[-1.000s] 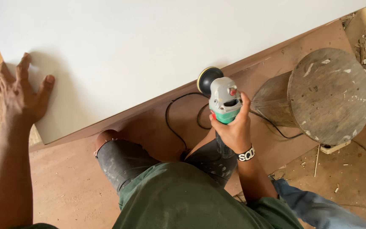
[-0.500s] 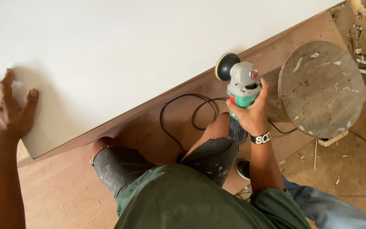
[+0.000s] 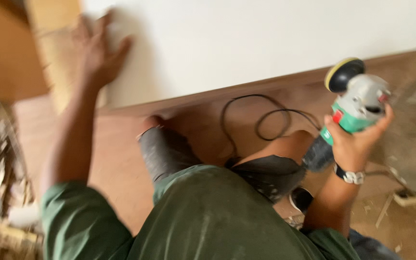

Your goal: The person uses a power sander to smooth the edges and surface of a white cabinet panel while sitting on the floor.

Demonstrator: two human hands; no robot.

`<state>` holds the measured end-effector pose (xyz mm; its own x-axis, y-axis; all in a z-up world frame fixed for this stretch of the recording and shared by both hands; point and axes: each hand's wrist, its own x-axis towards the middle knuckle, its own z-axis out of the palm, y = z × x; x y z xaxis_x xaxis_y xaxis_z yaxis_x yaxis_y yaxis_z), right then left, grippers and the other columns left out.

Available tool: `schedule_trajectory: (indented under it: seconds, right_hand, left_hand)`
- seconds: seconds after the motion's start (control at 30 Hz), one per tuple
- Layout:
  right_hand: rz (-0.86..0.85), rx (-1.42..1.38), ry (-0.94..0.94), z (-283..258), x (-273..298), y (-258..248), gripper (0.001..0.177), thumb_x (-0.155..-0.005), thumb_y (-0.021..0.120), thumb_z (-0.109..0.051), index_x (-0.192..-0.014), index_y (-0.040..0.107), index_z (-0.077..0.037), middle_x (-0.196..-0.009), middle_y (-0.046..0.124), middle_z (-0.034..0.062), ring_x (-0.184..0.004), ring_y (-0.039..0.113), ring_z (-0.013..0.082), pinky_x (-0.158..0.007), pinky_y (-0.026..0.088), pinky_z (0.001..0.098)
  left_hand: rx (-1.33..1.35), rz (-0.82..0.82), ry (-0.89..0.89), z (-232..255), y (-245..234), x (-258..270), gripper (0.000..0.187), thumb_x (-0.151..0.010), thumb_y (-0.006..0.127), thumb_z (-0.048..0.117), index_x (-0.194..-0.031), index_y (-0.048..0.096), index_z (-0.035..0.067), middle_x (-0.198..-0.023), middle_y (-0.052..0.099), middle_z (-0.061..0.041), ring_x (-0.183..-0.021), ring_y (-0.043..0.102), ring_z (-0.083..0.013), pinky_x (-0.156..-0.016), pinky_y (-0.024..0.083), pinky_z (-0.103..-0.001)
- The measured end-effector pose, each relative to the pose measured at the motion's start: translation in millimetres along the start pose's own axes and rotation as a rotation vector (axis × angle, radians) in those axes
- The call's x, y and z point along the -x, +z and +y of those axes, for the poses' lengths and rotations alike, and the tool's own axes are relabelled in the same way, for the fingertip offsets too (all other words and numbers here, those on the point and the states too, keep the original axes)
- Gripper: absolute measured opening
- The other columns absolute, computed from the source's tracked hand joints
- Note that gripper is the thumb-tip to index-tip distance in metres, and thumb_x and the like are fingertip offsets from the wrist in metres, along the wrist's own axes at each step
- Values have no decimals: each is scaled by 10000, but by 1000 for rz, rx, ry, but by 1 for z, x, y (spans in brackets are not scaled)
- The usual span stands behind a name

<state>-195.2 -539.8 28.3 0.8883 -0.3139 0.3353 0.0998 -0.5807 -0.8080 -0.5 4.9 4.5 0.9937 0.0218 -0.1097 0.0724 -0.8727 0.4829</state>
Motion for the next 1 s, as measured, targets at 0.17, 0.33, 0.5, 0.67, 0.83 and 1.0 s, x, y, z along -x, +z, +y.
schedule_trajectory:
  seconds: [0.17, 0.33, 0.5, 0.67, 0.83, 1.0]
  right_hand:
    - [-120, 61, 27, -96, 46, 60, 889, -847, 834, 48, -1482, 218, -37, -1408, 431, 352, -1196, 554, 436, -988, 486, 519]
    - [-176, 545, 80, -154, 91, 128, 982, -747, 871, -464, -1499, 369, -80, -1169, 729, 186, -814, 697, 435, -573, 489, 539]
    - [-376, 176, -59, -200, 121, 185, 892, -739, 882, -226, -1438, 363, -32, -1182, 662, 217, -887, 692, 362, -643, 532, 459]
    - [-487, 72, -132, -227, 143, 220, 916, -742, 880, -130, -1471, 341, -3, -1347, 576, 258, -1114, 660, 380, -900, 560, 439]
    - [-514, 184, -93, -241, 158, 242, 902, -759, 871, -217, -1489, 362, -72, -1361, 607, 201, -1141, 646, 412, -900, 506, 482]
    - [-551, 212, -100, -251, 165, 256, 923, -730, 861, -182, -1487, 343, -74, -1339, 634, 158, -1102, 679, 369, -852, 555, 471]
  left_hand:
    - [6, 73, 150, -15, -13, 11, 690, -1035, 532, 603, -1530, 465, 126, -1527, 259, -419, -1433, 176, -566, -1124, 97, -719]
    - [-9, 121, 337, -54, -14, -3, 662, -1072, 454, 652, -1587, 426, 237, -1598, 262, -239, -1444, 291, -506, -1099, 266, -778]
    - [-96, 148, 436, -68, -9, -12, 620, -1076, 387, 641, -1503, 498, 205, -1462, 384, -215, -1330, 361, -435, -1068, 329, -631]
    - [-91, 234, 482, -71, -3, -12, 516, -1095, 485, 567, -1468, 501, 210, -1346, 445, -229, -1179, 457, -434, -967, 392, -546]
    - [-110, 312, 523, -72, 1, -13, 484, -1088, 504, 555, -1409, 548, 195, -1215, 512, -249, -1091, 486, -442, -943, 388, -530]
    - [-107, 335, 533, -73, 2, -12, 488, -1097, 471, 556, -1452, 515, 224, -1280, 483, -236, -1125, 488, -435, -941, 399, -521]
